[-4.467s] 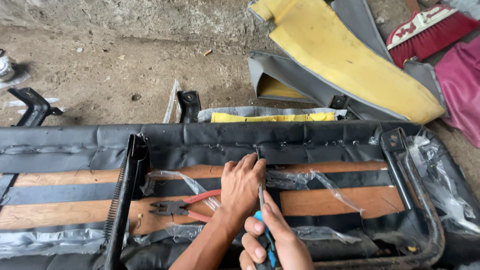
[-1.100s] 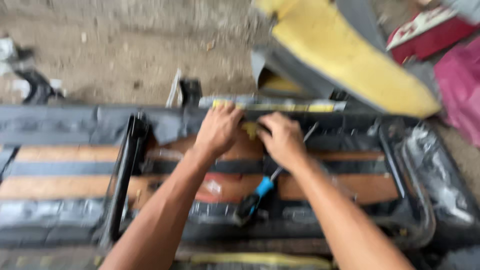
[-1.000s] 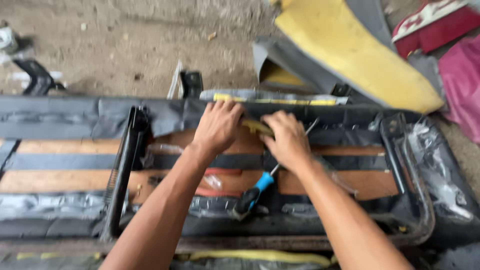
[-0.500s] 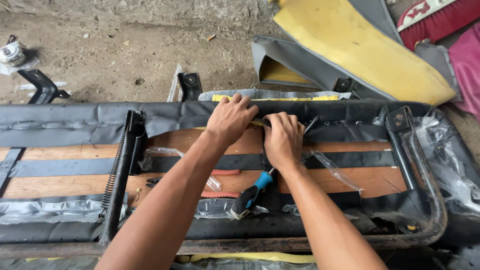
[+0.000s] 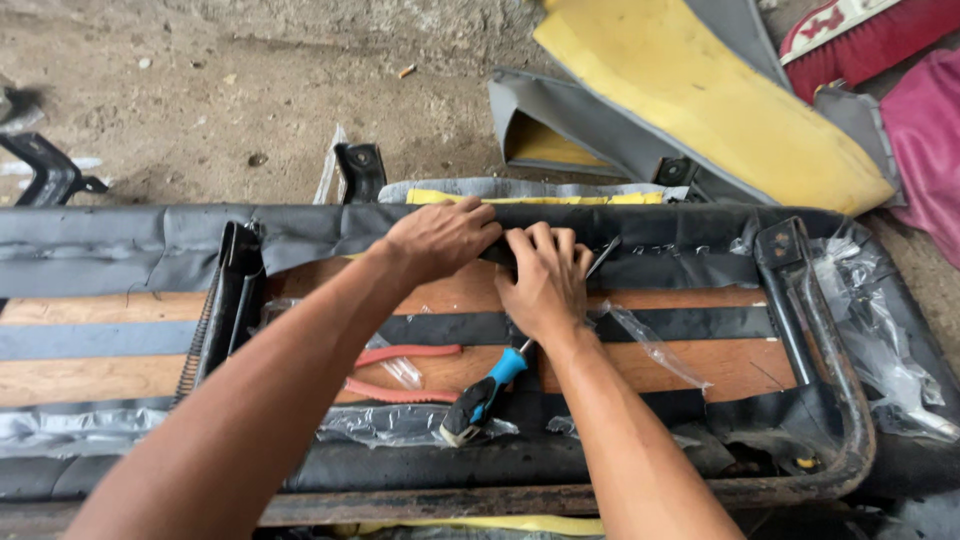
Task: The person removes old upholstery from a furniture frame using a screwdriver and pliers to pry out staples and pull back the fabric.
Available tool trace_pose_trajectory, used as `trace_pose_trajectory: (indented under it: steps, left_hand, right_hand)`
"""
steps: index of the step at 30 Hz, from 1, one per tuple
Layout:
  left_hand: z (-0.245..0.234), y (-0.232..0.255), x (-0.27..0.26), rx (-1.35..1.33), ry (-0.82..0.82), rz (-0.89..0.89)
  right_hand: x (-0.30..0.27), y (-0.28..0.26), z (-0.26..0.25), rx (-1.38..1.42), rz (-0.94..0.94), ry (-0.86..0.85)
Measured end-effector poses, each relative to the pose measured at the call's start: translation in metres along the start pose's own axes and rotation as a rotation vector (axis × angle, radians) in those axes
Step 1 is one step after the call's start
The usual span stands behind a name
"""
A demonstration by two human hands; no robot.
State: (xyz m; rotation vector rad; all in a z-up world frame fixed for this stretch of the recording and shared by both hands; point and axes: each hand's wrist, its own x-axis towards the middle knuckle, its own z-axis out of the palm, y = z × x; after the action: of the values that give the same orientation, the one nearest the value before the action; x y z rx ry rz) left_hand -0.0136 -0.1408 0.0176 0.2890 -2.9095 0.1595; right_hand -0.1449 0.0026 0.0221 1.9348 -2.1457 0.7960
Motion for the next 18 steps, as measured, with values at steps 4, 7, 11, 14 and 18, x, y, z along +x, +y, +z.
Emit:
trace_pose_trajectory:
  steps: [4,7,11,14,18]
  left_hand:
    - [-0.003,-0.003,0.004,0.032,-0.001,0.069]
    - [-0.002,-0.003,0.002,0.075,-0.006,0.080]
    - [0.004,0.000,-0.002,0.186,0.044,0.137]
    - [0.005,-0.007,-0.002,0.209,0.103,0.144]
    - [0.012,-0.003,-0.005,0.212,0.105,0.130]
  right_hand:
    - [0.004,0.001,0.010,-0.073,0.020,-0.025]
    - [0.006,0.001,0.016,-0.097,0.036,-0.021]
    - [0.007,0.004,0.017,-0.043,0.044,0.045]
    - [0.006,0.001,0.018,-0.089,0.053,0.037]
    - [0.009,0.004,0.015,-0.080,0.032,0.045]
